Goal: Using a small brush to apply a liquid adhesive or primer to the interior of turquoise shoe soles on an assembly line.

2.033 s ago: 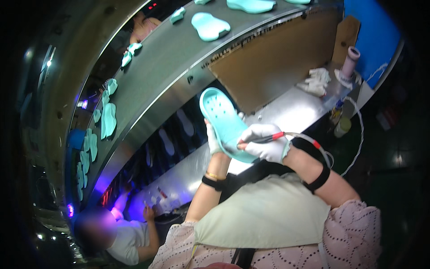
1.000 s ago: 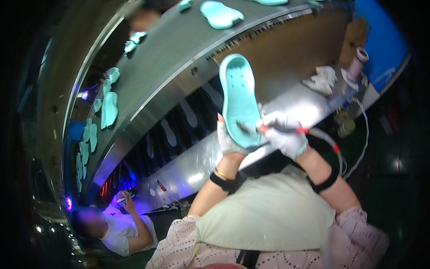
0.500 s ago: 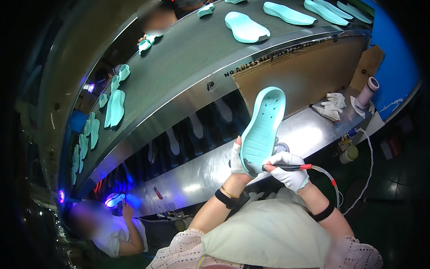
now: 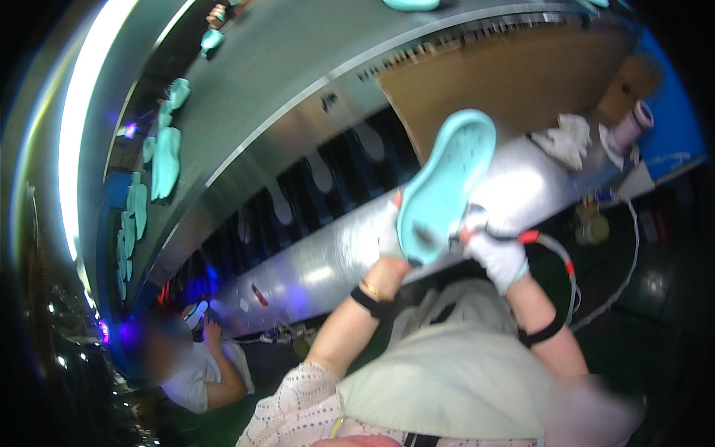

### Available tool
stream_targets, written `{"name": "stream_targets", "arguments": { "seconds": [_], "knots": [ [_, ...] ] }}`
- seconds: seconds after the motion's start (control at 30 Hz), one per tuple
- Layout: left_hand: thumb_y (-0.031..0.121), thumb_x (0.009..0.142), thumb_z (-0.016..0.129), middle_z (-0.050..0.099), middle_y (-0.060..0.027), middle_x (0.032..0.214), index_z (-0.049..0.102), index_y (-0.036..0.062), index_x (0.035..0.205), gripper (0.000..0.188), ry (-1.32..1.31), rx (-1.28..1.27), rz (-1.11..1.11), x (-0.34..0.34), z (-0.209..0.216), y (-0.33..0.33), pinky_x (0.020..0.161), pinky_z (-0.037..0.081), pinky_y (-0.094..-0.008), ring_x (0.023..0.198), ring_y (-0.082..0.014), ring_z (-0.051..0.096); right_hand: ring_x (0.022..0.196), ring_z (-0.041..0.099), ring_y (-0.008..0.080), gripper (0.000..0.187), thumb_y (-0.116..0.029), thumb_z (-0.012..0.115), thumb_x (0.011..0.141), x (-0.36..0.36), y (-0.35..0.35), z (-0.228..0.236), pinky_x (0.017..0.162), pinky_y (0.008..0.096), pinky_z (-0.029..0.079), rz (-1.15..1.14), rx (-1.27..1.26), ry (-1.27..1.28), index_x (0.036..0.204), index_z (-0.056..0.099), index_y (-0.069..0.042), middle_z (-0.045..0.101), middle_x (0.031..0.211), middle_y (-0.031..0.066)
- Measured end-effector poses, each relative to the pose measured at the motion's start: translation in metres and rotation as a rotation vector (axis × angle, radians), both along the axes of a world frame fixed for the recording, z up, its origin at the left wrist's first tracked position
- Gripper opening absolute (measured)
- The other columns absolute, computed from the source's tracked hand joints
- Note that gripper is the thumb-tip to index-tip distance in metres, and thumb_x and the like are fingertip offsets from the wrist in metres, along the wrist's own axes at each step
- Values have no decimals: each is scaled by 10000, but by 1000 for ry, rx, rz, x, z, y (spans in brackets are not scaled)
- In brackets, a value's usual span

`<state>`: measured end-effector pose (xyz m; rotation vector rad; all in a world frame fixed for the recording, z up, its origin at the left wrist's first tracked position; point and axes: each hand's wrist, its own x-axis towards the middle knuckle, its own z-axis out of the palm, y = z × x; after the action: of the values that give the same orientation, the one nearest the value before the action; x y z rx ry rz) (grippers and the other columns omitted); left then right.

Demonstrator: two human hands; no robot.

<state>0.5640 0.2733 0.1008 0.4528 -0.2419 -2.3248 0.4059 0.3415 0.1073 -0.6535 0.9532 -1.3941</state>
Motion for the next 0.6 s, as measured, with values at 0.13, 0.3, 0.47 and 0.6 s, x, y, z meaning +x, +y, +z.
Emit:
{"name": "stream_targets", "arguments": {
  "seconds": [0.13, 0.3, 0.47, 0.6],
  "knots": [
    [544, 853, 384, 466, -191, 1251, 399, 21, 1277, 673, 276, -39, -183, 6, 33, -19, 962, 375, -442, 1126, -342, 472, 755, 565, 105, 24, -27, 608, 804, 2, -10, 41, 706, 237, 448, -42, -235, 447, 820, 592, -19, 626, 836, 50],
    [536, 838, 389, 370, -226, 1324, 325, 30, 1332, 710, 255, -56, -261, -11, 41, -25, 964, 351, -526, 1180, -428, 395, 755, 553, 86, 76, -1, 651, 759, 0, 12, 45, 720, 230, 444, 70, -334, 499, 824, 613, -8, 634, 845, 46],
    [552, 819, 413, 330, -228, 1351, 299, 46, 1351, 743, 180, -140, -233, -9, 40, -19, 966, 346, -540, 1191, -444, 374, 714, 563, 73, 92, -70, 634, 787, -5, 31, 63, 645, 215, 451, 185, -17, 271, 858, 608, -17, 641, 843, 45],
    [498, 862, 387, 446, -197, 1268, 393, 24, 1283, 635, 13, -68, -108, -11, 47, -10, 939, 397, -472, 1123, -356, 472, 821, 579, 115, 160, 3, 647, 755, -12, 24, 70, 735, 245, 468, 26, -300, 431, 902, 591, -23, 631, 925, 57]
  ]
}}
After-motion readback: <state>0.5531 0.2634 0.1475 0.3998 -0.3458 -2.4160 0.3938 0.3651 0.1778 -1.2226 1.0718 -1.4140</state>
